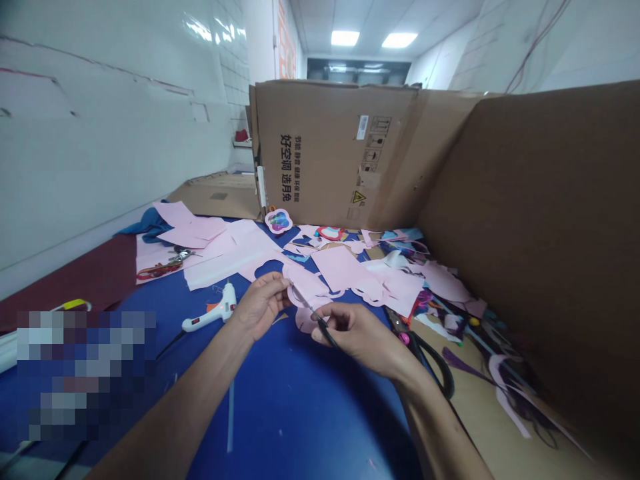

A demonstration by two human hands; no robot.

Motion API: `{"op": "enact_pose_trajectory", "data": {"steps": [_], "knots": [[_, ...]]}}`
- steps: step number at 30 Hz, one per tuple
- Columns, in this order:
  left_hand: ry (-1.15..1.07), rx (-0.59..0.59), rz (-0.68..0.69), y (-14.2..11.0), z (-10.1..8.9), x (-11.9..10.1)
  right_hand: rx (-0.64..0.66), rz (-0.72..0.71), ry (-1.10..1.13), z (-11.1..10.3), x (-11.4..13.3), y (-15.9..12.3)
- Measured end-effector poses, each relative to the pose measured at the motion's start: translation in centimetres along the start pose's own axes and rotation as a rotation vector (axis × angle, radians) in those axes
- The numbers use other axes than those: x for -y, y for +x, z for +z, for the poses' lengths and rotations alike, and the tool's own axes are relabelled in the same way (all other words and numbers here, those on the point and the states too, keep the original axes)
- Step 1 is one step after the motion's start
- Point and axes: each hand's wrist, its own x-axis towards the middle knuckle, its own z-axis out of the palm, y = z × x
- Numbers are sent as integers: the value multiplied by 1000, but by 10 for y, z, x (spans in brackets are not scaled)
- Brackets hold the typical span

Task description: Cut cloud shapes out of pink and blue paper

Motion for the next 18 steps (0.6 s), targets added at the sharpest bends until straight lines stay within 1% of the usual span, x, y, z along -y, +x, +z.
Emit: {"op": "enact_pose_trajectory", "data": {"steps": [4, 8, 11, 14, 16, 18], "knots": [[6, -35, 26, 3, -4, -2, 43, 2, -66, -8, -6, -1], [-16, -82, 51, 6, -7, -4, 105, 31, -96, -14, -5, -7], [-23, -102, 66, 7, -9, -5, 194, 67, -118, -12, -3, -11], [-29, -107, 86, 9, -11, -6, 259, 52, -230, -8, -3, -10], [-36, -115, 100, 10, -11, -7, 225, 31, -390, -3, -5, -8], [-43, -119, 112, 10, -11, -8, 121, 14, -576, 1, -7, -4]]}}
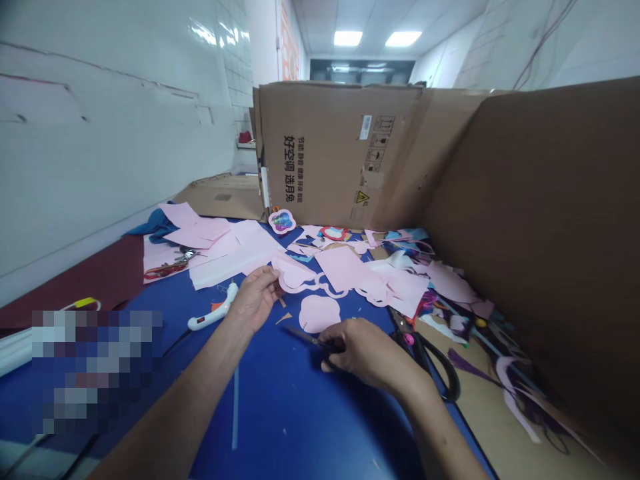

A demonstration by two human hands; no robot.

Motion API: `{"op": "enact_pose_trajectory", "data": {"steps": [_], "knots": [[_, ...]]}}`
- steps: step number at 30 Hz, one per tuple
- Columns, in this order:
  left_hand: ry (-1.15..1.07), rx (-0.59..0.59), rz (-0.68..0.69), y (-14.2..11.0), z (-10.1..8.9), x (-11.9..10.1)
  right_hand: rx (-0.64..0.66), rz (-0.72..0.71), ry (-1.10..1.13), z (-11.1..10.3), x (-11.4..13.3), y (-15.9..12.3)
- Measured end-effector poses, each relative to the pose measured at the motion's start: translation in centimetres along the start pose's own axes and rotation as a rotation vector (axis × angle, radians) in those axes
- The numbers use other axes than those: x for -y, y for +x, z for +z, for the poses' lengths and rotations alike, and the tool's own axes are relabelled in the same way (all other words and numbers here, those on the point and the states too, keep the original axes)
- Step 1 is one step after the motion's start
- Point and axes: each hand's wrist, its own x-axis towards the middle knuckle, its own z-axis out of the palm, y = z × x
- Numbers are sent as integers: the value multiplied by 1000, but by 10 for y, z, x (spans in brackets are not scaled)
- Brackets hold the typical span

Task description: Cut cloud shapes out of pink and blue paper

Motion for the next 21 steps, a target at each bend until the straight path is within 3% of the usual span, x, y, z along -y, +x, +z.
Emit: {"op": "enact_pose_trajectory", "data": {"steps": [3, 12, 16, 21], "knots": [[-8, 5, 8, 0, 1, 0, -104, 28, -185, 5, 3, 4], [-26, 15, 13, -2, 3, -3, -151, 81, -384, 16, 16, 11], [-62, 57, 21, 2, -2, -4, -201, 190, -526, 20, 17, 16], [-107, 26, 21, 8, -6, -6, -249, 201, -487, 21, 17, 18]]}}
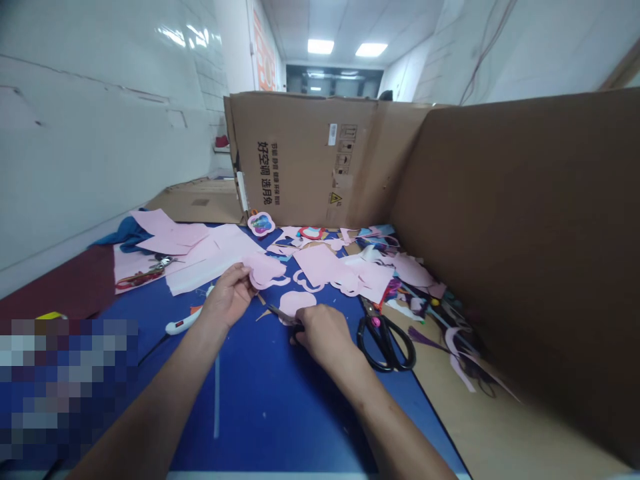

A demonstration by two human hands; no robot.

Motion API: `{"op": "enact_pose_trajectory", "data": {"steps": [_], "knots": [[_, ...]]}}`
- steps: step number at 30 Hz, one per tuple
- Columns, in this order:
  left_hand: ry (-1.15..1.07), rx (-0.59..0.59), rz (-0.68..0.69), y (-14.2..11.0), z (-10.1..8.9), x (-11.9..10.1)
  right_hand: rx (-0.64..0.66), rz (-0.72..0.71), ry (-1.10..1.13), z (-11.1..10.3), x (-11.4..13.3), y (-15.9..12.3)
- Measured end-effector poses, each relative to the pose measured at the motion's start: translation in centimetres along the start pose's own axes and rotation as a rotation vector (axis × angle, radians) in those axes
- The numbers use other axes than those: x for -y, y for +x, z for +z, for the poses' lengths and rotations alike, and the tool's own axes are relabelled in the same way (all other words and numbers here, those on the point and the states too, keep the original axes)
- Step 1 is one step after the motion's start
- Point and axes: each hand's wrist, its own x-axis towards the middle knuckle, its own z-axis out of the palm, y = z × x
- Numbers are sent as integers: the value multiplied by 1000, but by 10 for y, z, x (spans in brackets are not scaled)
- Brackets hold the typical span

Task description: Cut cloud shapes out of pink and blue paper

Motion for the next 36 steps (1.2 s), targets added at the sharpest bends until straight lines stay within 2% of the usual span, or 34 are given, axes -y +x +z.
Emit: {"op": "enact_pose_trajectory", "data": {"steps": [10, 15, 17, 19, 22, 29, 36], "knots": [[-2, 43, 11, -1, 3, -4, -18, -105, 287, 19, 17, 0], [27, 115, 9, -5, 3, -1, 31, -207, 563, 14, -3, 6], [39, 135, 16, -6, 4, -1, -48, -160, 696, 7, -17, 12], [52, 157, 23, -7, 5, 0, -190, -83, 824, 0, -30, 17], [88, 205, 17, -8, 7, 4, -321, -8, 994, -7, -36, 22], [174, 279, -18, -17, 15, 16, -280, 23, 1234, -4, -20, 21], [235, 293, -63, -19, 17, 23, -275, 26, 1432, 5, -19, 27]]}}
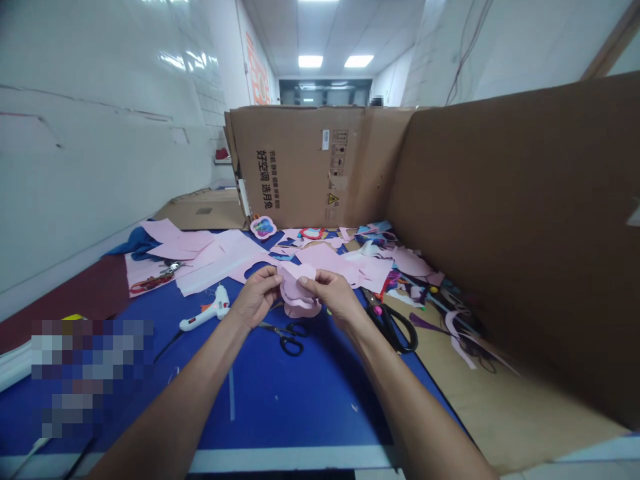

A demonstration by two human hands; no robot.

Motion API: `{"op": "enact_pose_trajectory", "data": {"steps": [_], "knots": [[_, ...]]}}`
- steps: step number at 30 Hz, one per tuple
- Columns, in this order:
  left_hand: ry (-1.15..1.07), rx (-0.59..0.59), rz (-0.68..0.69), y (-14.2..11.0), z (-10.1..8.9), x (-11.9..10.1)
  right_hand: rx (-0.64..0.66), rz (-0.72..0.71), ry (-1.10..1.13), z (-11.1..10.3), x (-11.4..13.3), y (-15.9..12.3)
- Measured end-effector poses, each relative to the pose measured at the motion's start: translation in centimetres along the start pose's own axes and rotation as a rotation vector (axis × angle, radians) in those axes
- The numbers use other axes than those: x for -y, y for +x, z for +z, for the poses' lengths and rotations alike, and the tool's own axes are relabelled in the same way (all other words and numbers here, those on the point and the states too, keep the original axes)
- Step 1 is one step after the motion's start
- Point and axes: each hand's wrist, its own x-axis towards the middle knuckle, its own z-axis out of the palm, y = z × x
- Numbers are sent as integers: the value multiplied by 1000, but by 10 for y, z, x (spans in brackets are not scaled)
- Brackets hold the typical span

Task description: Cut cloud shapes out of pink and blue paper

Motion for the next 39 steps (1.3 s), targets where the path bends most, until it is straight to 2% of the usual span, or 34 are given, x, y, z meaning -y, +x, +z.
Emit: {"op": "enact_pose_trajectory", "data": {"steps": [5, 11, 23, 39], "knots": [[41, 2, -49, -1, 0, 3, -46, -6, 17, -2, -4, 1], [109, -21, -74, -2, 1, 4, -39, 2, 16, -1, -1, -1], [124, -97, -36, -4, 9, 6, -47, -23, -14, -2, -3, 0], [102, -80, -4, -3, 6, 3, 14, -53, -59, -3, 1, -2]]}}
